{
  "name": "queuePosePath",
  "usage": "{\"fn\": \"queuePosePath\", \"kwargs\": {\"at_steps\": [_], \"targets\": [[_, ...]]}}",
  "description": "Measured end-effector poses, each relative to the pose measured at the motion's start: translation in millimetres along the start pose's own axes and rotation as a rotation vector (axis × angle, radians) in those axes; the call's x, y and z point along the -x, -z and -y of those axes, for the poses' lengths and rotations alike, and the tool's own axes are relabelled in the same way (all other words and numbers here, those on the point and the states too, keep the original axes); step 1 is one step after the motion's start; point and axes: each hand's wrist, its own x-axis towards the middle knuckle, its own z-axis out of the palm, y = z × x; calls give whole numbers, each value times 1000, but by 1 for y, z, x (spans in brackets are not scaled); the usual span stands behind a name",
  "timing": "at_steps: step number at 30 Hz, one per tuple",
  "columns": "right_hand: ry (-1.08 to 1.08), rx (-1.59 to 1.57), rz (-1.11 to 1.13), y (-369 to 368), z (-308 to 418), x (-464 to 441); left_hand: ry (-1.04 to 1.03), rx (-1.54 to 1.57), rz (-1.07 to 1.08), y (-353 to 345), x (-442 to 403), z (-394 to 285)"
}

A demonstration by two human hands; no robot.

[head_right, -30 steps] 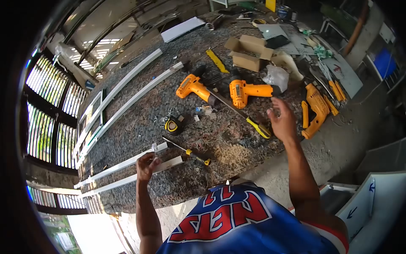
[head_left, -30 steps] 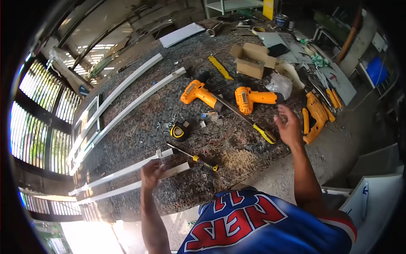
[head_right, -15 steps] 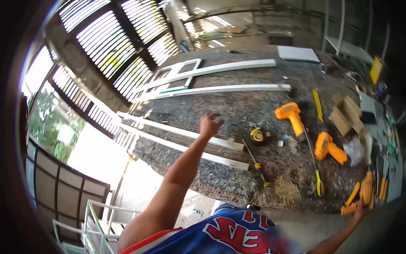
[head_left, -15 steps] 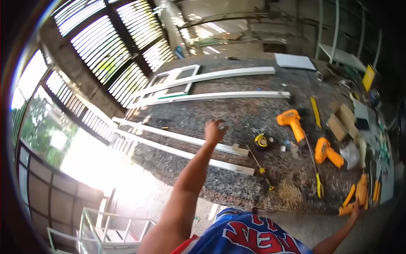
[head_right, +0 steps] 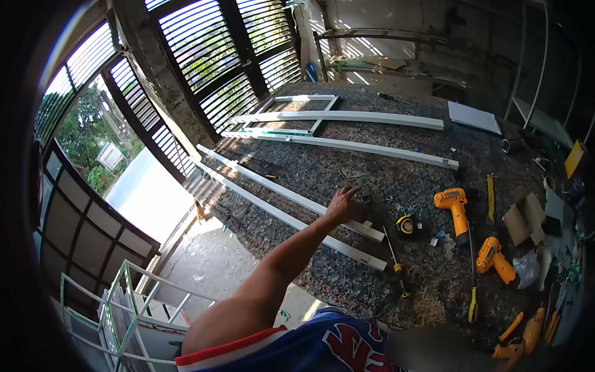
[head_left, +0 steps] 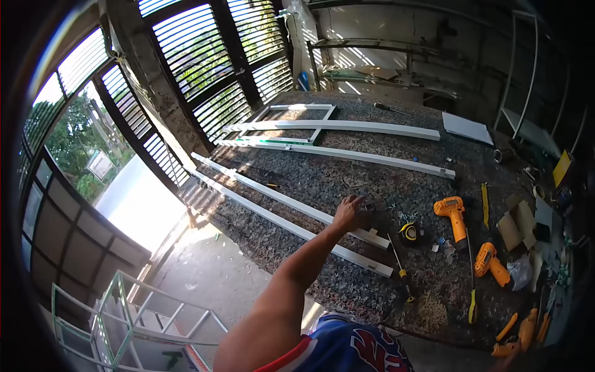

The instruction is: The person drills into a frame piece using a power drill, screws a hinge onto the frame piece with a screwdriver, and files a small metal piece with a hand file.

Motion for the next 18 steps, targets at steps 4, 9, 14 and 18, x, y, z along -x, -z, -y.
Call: {"fn": "queuePosePath", "kwargs": {"at_steps": [4, 9, 14, 18], "targets": [[-152, -850, -144, -34, 134, 10, 17, 170, -159, 51, 39, -33], [-60, -1086, -287, 5, 174, 27, -150, 347, 113, 95, 76, -57], [24, -786, -22, -9, 300, 37, -395, 429, 347, 82, 83, -61], [-149, -369, 125, -94, 436, 39, -360, 307, 462, 77, 90, -71]]}}
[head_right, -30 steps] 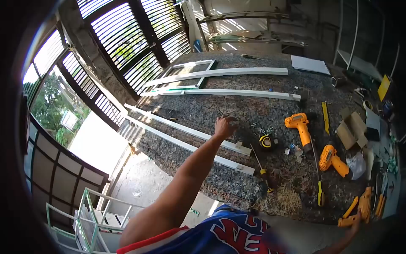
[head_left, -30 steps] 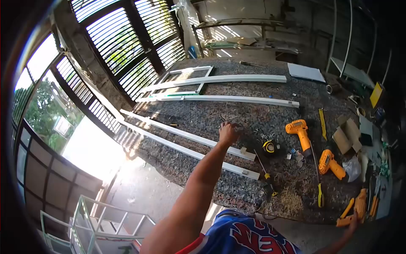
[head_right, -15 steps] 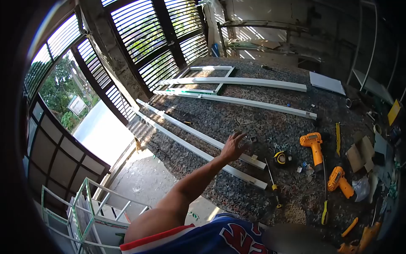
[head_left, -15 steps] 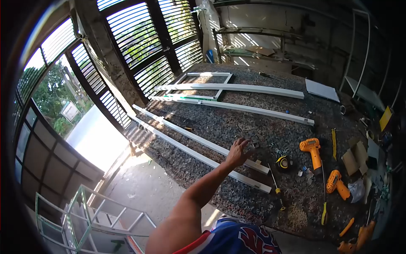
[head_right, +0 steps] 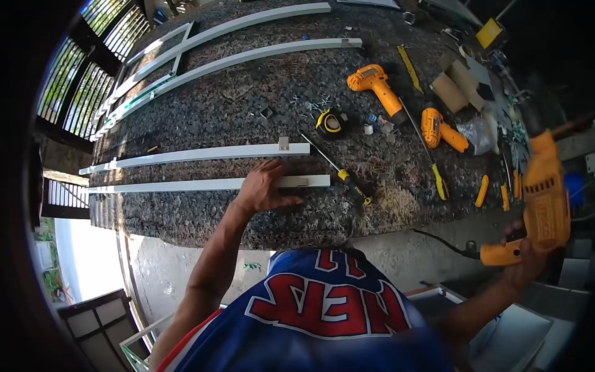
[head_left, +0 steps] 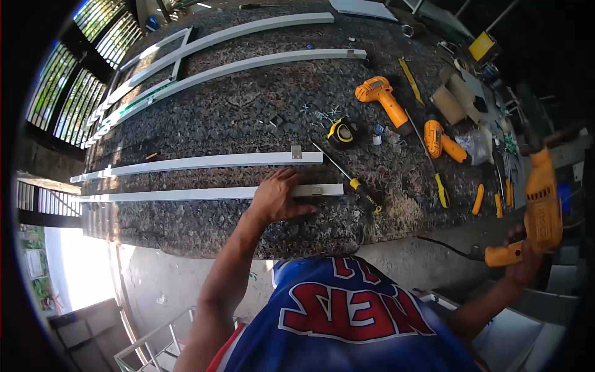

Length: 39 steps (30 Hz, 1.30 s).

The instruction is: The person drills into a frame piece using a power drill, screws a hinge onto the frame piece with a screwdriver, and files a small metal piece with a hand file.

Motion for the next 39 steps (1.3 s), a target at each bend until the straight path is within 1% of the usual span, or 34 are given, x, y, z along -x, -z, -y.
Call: {"fn": "queuePosePath", "kwargs": {"at_steps": [2, 3, 4, 6, 7, 8, 9, 11, 12, 15, 18, 20, 24, 27, 29, 33, 36, 39], "targets": [[-96, 217, 187, -90, 45, 0, 44, 11, -20, -8, -3, -2], [-119, 272, 237, -130, 59, 3, 69, 19, -29, -11, -2, -3], [-142, 325, 287, -163, 68, 5, 75, -39, -49, -14, 0, -1], [-290, 487, 433, -205, 80, 2, 93, -33, -41, -15, 2, 1], [-262, 555, 518, -228, 81, 0, 105, -32, -37, -18, 4, 2], [-232, 616, 605, -251, 80, -2, 57, -24, -119, -22, 6, 4], [-198, 675, 695, -269, 79, -6, 72, -9, -99, -20, 6, 4], [-237, 766, 820, -292, 80, -10, 106, 17, -53, -13, 7, 0], [-259, 809, 885, -301, 80, -11, 95, 19, -62, -15, 7, 2], [-301, 850, 906, -325, 77, -12, 65, 11, -89, -21, 7, 8], [-289, 932, 959, -340, 74, -16, 50, -5, -96, -24, 7, 9], [-286, 930, 973, -342, 71, -18, 53, -4, -76, -21, 7, 9], [-331, 893, 975, -343, 64, -20, 45, -7, -111, -24, 7, 11], [-298, 924, 1002, -345, 63, -20, 46, 4, -92, -24, 6, 10], [-342, 912, 980, -347, 63, -20, 58, 17, -55, -23, 5, 11], [-426, 899, 959, -350, 62, -23, 43, 13, -99, -27, 6, 12], [-402, 943, 993, -350, 63, -26, 37, 24, -101, -28, 6, 14], [-278, 981, 1062, -353, 61, -31, 36, 19, -75, -25, 6, 13]]}}
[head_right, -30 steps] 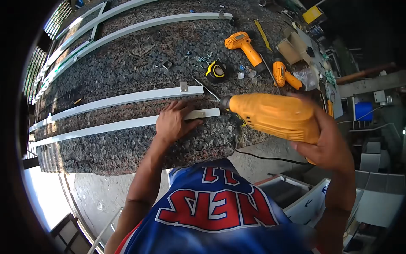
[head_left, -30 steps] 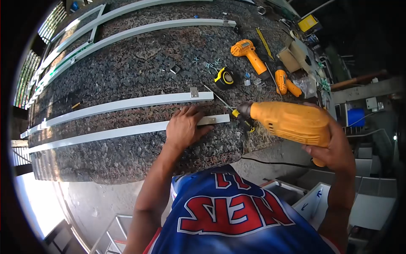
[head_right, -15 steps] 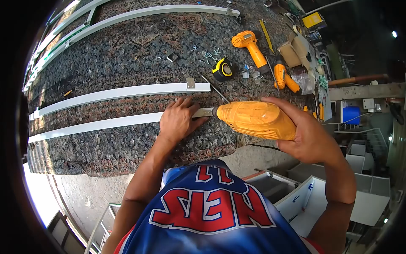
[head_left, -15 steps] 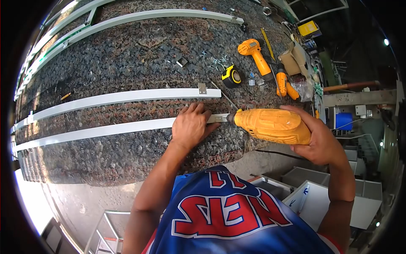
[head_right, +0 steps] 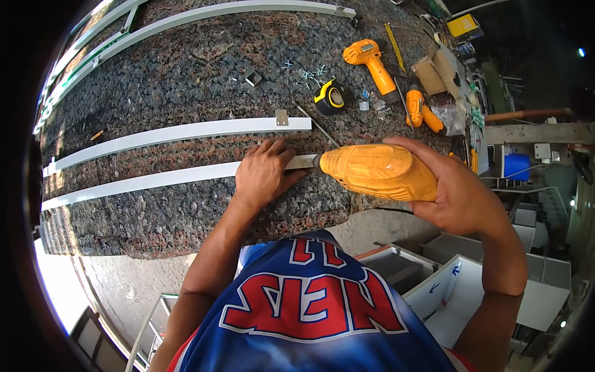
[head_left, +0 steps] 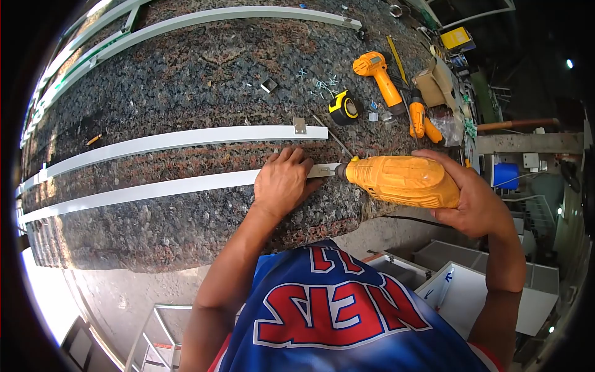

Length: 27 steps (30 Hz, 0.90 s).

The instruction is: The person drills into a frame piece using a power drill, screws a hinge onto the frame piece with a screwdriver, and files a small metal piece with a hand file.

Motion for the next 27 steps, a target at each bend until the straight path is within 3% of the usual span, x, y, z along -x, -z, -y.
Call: {"fn": "queuePosePath", "kwargs": {"at_steps": [18, 19, 22, 27], "targets": [[63, 239, 192, 40, 17, -52, 26, 5, 28, 0, 0, 1], [-218, 123, 249, 45, 39, -56, 20, 3, 4, -1, 0, 0], [103, 256, 281, 51, 19, -73, 18, 8, -6, 0, 1, -1], [83, 281, 310, 52, 34, -81, 10, -2, -26, -1, 1, 0]]}}
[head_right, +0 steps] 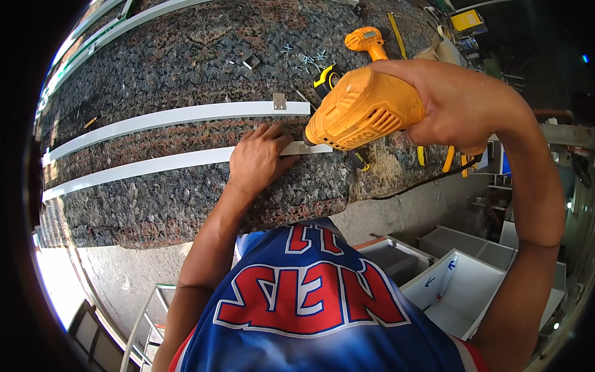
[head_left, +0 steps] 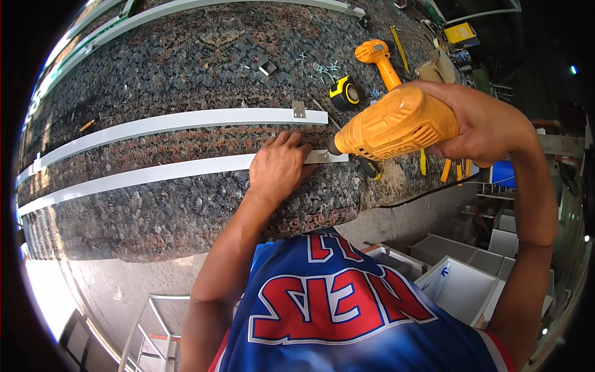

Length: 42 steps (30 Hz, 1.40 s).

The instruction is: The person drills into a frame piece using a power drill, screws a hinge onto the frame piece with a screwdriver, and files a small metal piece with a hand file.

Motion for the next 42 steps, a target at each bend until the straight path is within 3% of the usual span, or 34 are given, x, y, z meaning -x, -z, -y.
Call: {"fn": "queuePosePath", "kwargs": {"at_steps": [8, 11, 17, 20, 22, 26, 31, 34, 38, 42], "targets": [[103, 83, 5, 6, -2, -11, 26, 4, 66, 3, -1, 0], [-61, 82, 77, 11, 15, -12, 29, -14, 76, 4, -2, -1], [0, 140, 111, 8, 17, -15, 21, -23, 76, 3, -2, 0], [74, 315, 19, -8, 16, -16, 38, -7, 95, 5, -2, -1], [200, 249, -56, 10, 15, 16, 44, -17, 65, 4, -3, 0], [22, -299, -512, 6, 20, 106, 42, -4, 63, 4, -2, 0], [-228, -566, -994, -44, -83, 215, 40, 23, 17, 5, -2, -1], [-92, -958, -1316, -130, -163, 198, 39, -2, -20, 6, -3, -7], [-41, -1565, -1487, -244, -277, 158, 35, -25, -34, 7, -6, -12], [-87, -1814, -1513, -336, -356, 123, 57, -52, 10, 13, -10, -23]]}}
